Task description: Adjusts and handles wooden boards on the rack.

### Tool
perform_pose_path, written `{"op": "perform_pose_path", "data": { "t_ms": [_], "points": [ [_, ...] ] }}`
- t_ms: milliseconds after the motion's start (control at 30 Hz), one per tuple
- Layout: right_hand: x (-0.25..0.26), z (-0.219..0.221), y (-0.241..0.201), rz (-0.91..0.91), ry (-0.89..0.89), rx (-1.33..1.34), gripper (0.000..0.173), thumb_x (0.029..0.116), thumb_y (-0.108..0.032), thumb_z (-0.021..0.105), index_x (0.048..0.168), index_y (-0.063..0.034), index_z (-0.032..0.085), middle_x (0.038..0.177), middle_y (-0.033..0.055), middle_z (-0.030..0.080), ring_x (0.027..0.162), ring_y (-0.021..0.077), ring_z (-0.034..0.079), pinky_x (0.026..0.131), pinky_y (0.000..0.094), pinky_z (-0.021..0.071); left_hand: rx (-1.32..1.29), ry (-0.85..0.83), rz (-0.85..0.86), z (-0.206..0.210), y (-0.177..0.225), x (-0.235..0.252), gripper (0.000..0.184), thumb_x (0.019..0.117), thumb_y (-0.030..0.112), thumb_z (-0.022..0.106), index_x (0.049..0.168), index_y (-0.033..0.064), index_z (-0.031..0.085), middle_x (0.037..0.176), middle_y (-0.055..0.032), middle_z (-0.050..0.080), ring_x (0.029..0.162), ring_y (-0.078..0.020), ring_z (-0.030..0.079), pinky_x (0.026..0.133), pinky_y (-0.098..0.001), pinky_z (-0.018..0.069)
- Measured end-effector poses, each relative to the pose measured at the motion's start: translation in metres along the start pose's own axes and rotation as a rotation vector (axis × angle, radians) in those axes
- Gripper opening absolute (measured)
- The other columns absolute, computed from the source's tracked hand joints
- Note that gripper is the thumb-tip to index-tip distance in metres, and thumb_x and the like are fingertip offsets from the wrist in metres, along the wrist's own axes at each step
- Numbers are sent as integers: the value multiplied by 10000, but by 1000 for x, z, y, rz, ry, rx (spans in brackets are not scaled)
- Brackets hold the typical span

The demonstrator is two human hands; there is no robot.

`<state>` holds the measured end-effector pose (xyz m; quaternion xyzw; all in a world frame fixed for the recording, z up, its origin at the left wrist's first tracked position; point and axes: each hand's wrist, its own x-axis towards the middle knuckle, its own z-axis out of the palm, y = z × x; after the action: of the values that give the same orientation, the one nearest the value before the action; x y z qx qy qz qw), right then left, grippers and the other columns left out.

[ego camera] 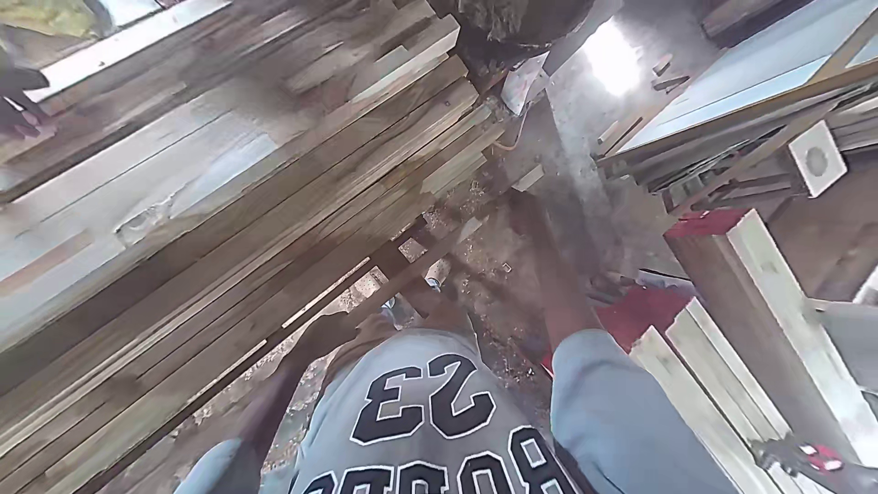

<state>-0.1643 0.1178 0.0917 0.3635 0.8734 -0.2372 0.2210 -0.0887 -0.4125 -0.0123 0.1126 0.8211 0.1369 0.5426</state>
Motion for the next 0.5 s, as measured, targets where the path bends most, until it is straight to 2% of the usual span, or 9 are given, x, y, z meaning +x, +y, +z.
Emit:
{"op": "perform_pose_path", "data": {
  "t_ms": [33,67,133,200,300,400,433,500],
  "points": [
    [-7,6,-9,20,-18,24,318,1001,-243,564,1283,-118,644,997,199,703,758,347,699,690,582,576,-31,-5,9,-2,0,-1,614,882,633,693,1161,86,697,1009,-168,729,966,-348,711,887,-611,552],
    [-16,13,-18,45,-24,46,323,1026,-285,559,1264,-82,641,972,204,695,736,340,690,692,568,575,-77,-14,19,-4,1,-3,648,865,643,715,1184,79,692,1016,-169,728,962,-342,712,893,-599,554],
    [-43,23,-34,86,-12,40,337,994,-264,625,1223,-17,642,962,220,691,739,332,683,704,540,567,-205,-41,53,-6,-2,-10,655,857,610,754,1208,64,662,995,-161,720,914,-311,710,866,-559,569],
    [-60,33,-42,139,-21,2,371,954,-226,659,1239,11,636,1017,228,698,840,352,699,770,552,563,-353,-78,82,-7,-12,-19,612,880,574,747,1229,82,642,961,-132,716,840,-263,704,798,-504,586],
    [-74,41,-52,163,-52,-49,440,952,-188,662,1355,-23,596,1171,249,683,1048,403,684,908,601,535,-337,-181,50,-3,-43,-16,557,975,578,609,1249,94,639,957,-123,704,830,-254,693,794,-494,579],
    [-90,49,-59,113,-65,-84,435,951,-181,667,1349,-20,597,1166,257,681,1039,409,687,893,591,547,-202,-311,-40,8,-82,-7,534,1052,524,482,1295,70,624,1036,-184,709,923,-322,703,880,-567,553],
    [-95,50,-62,100,-93,-116,437,947,-176,673,1348,-18,599,1191,255,675,1075,406,679,916,585,541,-242,-333,-65,8,-91,-13,514,1058,503,482,1306,77,626,1028,-171,712,904,-299,703,867,-538,562],
    [-103,49,-67,65,-154,-179,413,940,-173,679,1314,-6,625,1206,253,677,1123,404,666,959,590,518,-380,-331,-94,9,-100,-30,496,1060,512,483,1238,79,647,890,-110,683,741,-216,661,724,-442,571]
  ]
}}
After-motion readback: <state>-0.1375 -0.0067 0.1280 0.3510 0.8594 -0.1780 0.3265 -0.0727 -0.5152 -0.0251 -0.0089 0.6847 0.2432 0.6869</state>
